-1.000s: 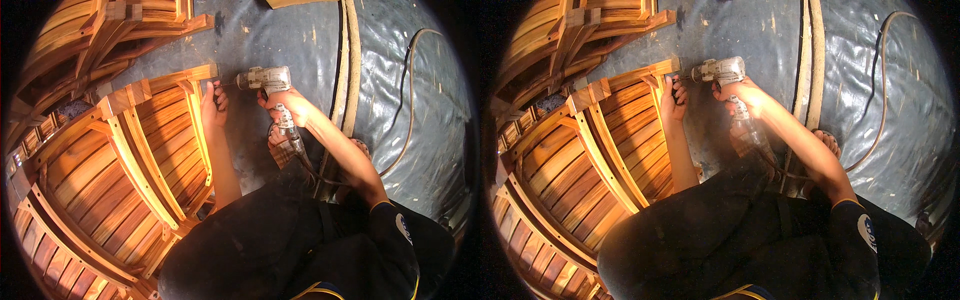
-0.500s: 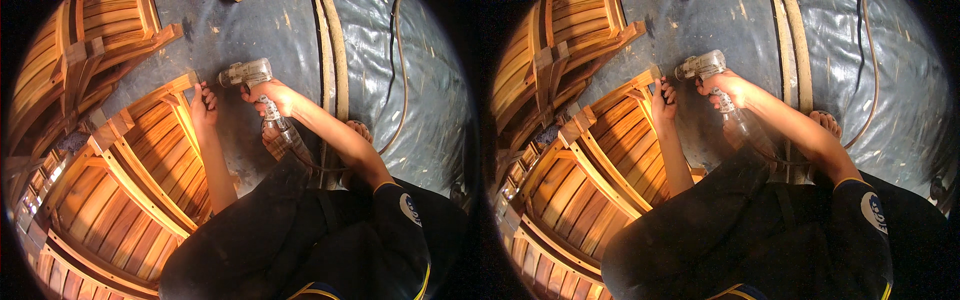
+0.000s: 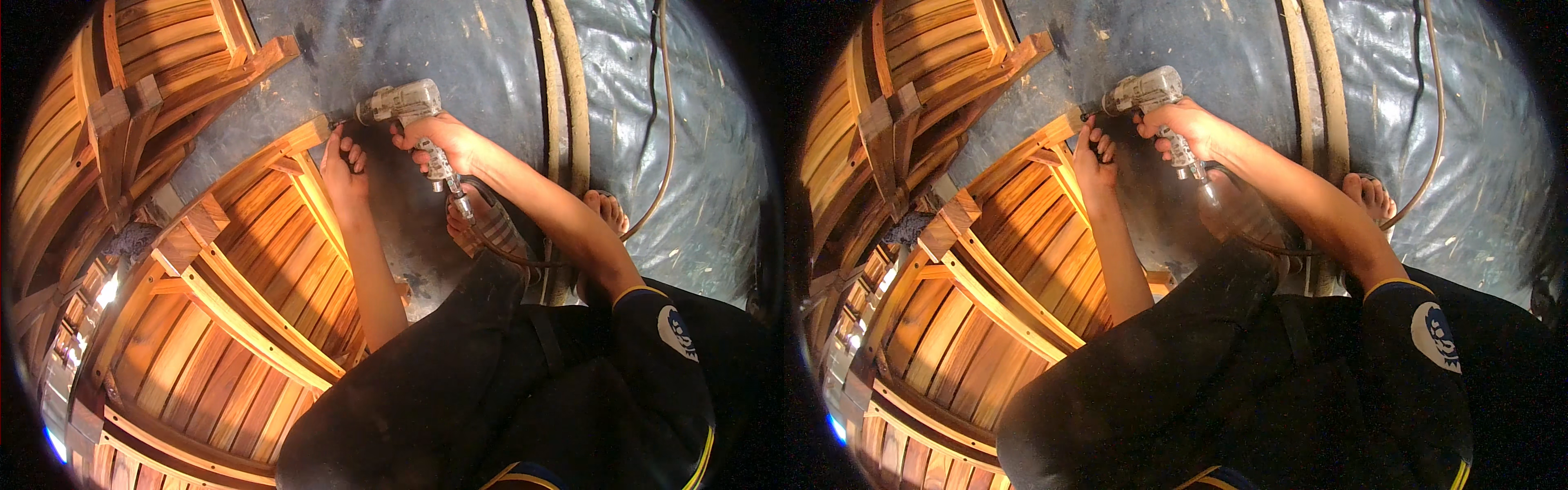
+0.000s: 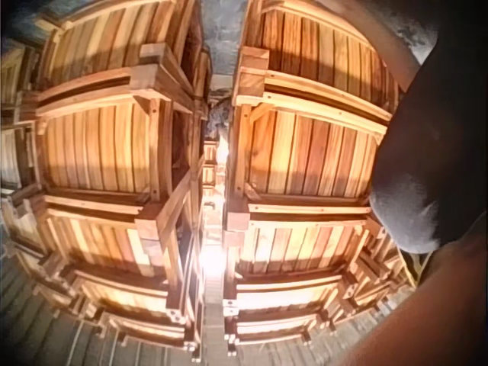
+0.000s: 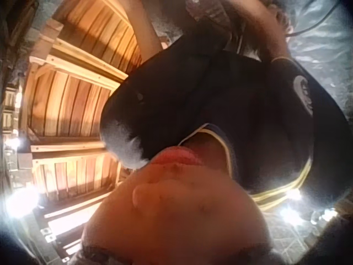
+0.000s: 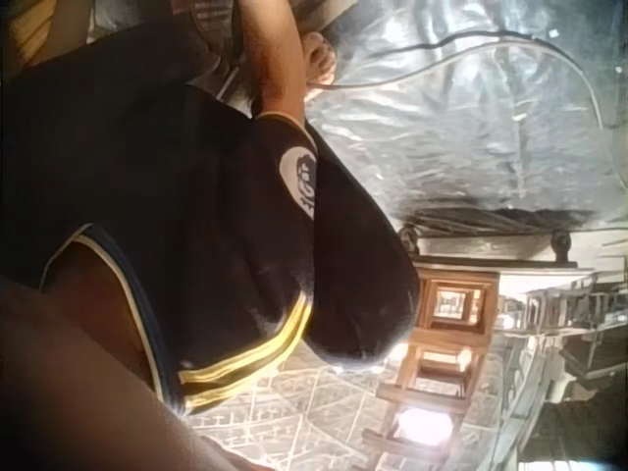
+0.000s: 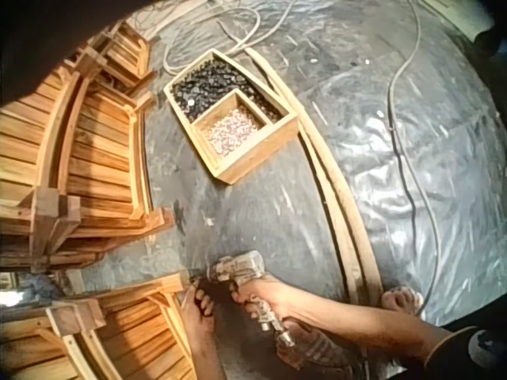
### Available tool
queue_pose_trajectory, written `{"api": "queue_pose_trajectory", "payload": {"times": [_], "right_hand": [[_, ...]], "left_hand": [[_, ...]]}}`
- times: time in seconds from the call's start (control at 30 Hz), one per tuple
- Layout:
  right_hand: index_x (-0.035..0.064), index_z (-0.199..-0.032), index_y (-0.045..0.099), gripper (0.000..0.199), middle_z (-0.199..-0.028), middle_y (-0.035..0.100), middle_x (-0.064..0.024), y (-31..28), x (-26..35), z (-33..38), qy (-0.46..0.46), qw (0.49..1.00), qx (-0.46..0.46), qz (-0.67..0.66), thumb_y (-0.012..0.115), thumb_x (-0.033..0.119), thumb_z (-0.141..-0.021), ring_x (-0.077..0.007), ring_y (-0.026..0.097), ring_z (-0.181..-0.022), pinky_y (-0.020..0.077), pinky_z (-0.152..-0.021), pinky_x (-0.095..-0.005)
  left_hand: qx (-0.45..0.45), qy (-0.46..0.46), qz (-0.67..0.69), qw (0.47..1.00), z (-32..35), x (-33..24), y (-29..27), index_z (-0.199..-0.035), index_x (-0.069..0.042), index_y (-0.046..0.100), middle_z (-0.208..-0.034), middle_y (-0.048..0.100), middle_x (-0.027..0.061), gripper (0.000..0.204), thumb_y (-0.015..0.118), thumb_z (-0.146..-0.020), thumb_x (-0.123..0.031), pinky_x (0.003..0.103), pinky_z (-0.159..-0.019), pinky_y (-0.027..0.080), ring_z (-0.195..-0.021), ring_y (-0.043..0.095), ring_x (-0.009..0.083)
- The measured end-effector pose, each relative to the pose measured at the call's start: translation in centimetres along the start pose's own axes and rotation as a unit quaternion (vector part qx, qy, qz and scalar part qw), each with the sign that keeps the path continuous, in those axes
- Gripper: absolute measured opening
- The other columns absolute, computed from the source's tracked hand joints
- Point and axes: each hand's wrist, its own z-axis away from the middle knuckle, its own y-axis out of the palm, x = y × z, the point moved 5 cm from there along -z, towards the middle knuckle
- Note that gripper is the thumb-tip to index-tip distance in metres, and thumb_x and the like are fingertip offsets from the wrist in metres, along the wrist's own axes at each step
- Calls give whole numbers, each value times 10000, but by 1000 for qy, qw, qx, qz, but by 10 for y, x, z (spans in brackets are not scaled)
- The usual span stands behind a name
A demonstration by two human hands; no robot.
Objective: Secure bolts into wooden chair frames using a pneumatic impact driver.
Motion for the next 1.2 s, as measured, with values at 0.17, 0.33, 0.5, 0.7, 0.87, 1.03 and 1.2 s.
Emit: {"api": "queue_pose_trajectory", "payload": {"times": [0.17,0.33,0.5,0.7,0.87,1.03,1.2], "right_hand": [[53,-900,552,202,-739,570,-13,4,-1,-5,0,1000,-2,-3,570,10,-704,-76,440,-431,406,-394,-246],[57,-880,566,172,-711,567,-9,5,-1,-6,-5,1000,-8,-13,581,21,-712,-76,445,-436,402,-397,-249],[61,-874,574,159,-708,571,-7,4,0,-5,3,1000,-14,-9,590,32,-719,-76,448,-441,399,-394,-251],[63,-873,579,159,-717,575,-11,5,0,-4,19,1000,-19,-12,592,35,-717,-80,442,-439,395,-391,-254],[55,-877,576,166,-721,576,-17,3,-2,-6,9,999,-30,-5,585,35,-712,-83,434,-437,396,-396,-256],[49,-889,570,191,-738,581,-32,4,-3,-7,19,999,-29,-28,574,43,-698,-93,432,-441,414,-422,-264],[44,-903,561,216,-761,582,-45,13,3,-4,24,999,-26,-6,568,30,-687,-96,420,-434,419,-422,-268]], "left_hand": [[-2,5,-4,1000,-2,-2,-5,-1117,-11,475,-678,393,-15,244,493,-923,-157,205,-405,238,-515,307,75],[7,6,-9,1000,-5,-1,-4,-1106,-26,479,-674,386,-17,226,491,-926,-161,205,-405,238,-518,314,73],[-2,7,-10,1000,-6,0,-5,-1104,-29,478,-675,388,-16,223,489,-929,-165,211,-405,239,-519,317,79],[-6,2,-7,1000,-5,-1,-6,-1127,-22,470,-680,392,-12,245,488,-929,-164,215,-406,238,-521,317,84],[-9,-1,-6,1000,-2,0,-3,-1148,-14,460,-677,397,-11,264,490,-923,-149,209,-400,236,-517,317,80],[-2,-55,14,998,11,5,-18,-1200,1,451,-690,402,-4,335,493,-895,-131,197,-393,237,-506,309,74],[49,-127,223,965,52,21,-39,-1202,30,439,-730,438,12,369,444,-836,-21,176,-354,257,-470,319,58]]}}
